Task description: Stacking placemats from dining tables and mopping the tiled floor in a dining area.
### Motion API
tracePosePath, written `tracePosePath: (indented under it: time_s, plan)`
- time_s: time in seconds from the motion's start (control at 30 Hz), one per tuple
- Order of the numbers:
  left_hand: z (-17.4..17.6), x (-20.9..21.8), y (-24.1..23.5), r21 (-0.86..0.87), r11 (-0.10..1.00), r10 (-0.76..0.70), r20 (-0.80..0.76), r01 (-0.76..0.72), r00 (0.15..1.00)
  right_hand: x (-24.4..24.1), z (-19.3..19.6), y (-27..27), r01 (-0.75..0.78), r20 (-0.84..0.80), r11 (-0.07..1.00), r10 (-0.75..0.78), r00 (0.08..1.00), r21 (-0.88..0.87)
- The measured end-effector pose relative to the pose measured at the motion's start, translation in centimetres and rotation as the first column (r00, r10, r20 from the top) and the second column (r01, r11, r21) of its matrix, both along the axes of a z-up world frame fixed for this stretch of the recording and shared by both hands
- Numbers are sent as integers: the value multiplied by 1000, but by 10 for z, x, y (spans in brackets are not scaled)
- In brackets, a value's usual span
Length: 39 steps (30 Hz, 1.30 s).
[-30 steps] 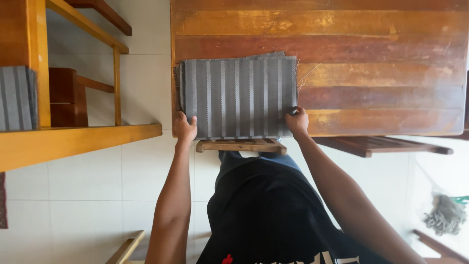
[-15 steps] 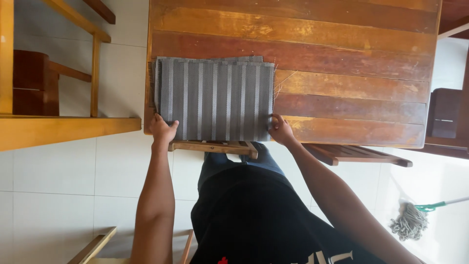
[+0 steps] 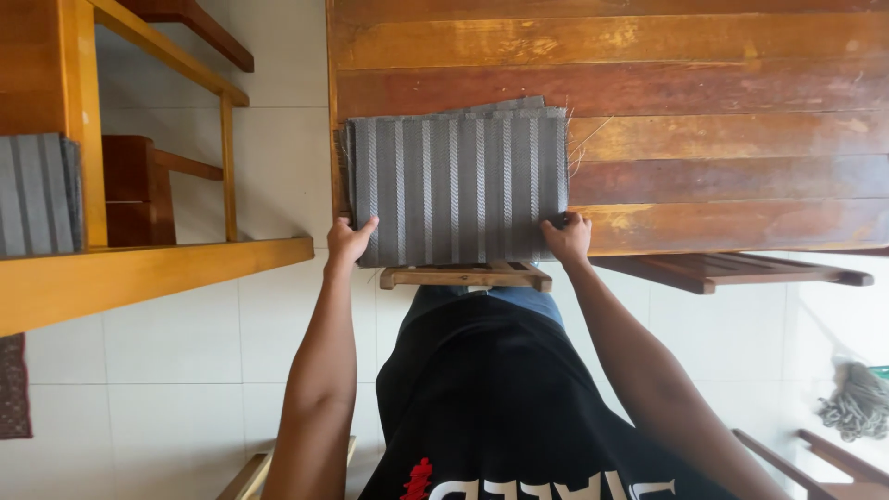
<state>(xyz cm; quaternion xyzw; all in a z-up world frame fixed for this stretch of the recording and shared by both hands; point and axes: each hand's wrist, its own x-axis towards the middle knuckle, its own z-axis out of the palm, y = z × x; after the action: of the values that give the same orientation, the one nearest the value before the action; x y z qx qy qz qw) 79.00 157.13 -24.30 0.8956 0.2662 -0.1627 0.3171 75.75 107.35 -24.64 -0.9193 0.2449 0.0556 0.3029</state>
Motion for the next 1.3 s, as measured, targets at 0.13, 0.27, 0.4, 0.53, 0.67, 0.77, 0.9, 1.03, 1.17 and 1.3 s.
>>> tracePosePath:
  time_s: [0.13, 0.27, 0.4, 0.53, 0.67, 0.77, 0.9, 1.03, 1.17, 1.3]
  plan:
    - [21, 3, -6, -89, 995, 32, -75, -38, 997, 5, 24, 13, 87, -83, 996, -88, 993, -16]
    - [28, 3, -7, -134, 990, 31, -102, -44, 994, 9, 38, 16, 79, -166, 997, -79, 983, -2]
    - [20, 0, -5, -144, 989, 19, -58, -27, 998, 11, 55, 23, 116, -267, 993, -105, 958, 27]
    - [10, -4, -5, -114, 993, 1, 1, -1, 1000, 15, 61, 25, 144, -287, 989, -130, 949, 29]
    - [1, -4, -7, -72, 997, 45, 58, -41, 997, 20, 63, 17, 195, -331, 979, -166, 929, 58]
    - [-5, -1, -5, -71, 996, 67, 68, -62, 995, 20, 58, 12, 217, -312, 967, -166, 935, 135]
    - [-12, 0, 1, -87, 994, 78, 104, -69, 992, 17, 60, 10, 230, -265, 957, -179, 948, 176]
    - [3, 1, 1, -135, 987, 96, 19, -93, 995, 18, 63, 8, 281, -286, 934, -214, 934, 220]
    - [7, 0, -1, -161, 981, 112, 5, -110, 994, 17, 61, 5, 311, -299, 907, -224, 928, 284]
    - [4, 0, -2, -133, 987, 93, 49, -86, 994, 16, 58, 4, 314, -298, 914, -234, 925, 258]
